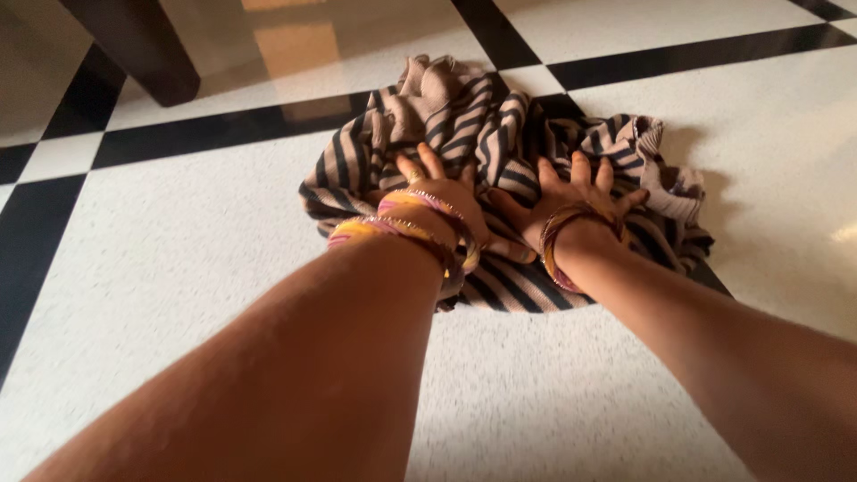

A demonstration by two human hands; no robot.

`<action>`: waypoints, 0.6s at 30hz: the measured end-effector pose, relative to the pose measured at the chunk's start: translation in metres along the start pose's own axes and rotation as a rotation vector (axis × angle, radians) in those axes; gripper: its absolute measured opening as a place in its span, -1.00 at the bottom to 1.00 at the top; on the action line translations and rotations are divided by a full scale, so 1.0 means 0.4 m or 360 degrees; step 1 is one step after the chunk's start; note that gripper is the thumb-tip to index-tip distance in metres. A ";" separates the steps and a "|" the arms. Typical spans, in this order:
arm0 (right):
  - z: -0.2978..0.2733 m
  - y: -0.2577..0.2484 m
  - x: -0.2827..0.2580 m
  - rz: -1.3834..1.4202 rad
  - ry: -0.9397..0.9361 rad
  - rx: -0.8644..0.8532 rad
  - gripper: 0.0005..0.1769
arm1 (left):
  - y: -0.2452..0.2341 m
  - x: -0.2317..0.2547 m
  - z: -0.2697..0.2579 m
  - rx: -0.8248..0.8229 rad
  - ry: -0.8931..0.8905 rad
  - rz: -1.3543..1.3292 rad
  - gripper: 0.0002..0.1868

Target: The person wipes the tiled floor by hand using a striped cloth, moving the cloth across the surface while sitting.

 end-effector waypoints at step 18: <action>-0.181 0.003 0.058 -0.0286 -0.0260 -0.0313 0.18 | 0.075 0.070 -0.222 -0.0063 0.0100 -0.0078 0.62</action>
Point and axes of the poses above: each hand's wrist, its own z-axis towards the middle knuckle, its own y-axis out of the palm, x = y × z, the point moved 7 cm from there along z, towards the middle knuckle, and after that the axes turned 5 degrees about y, right-handed, at the moved point
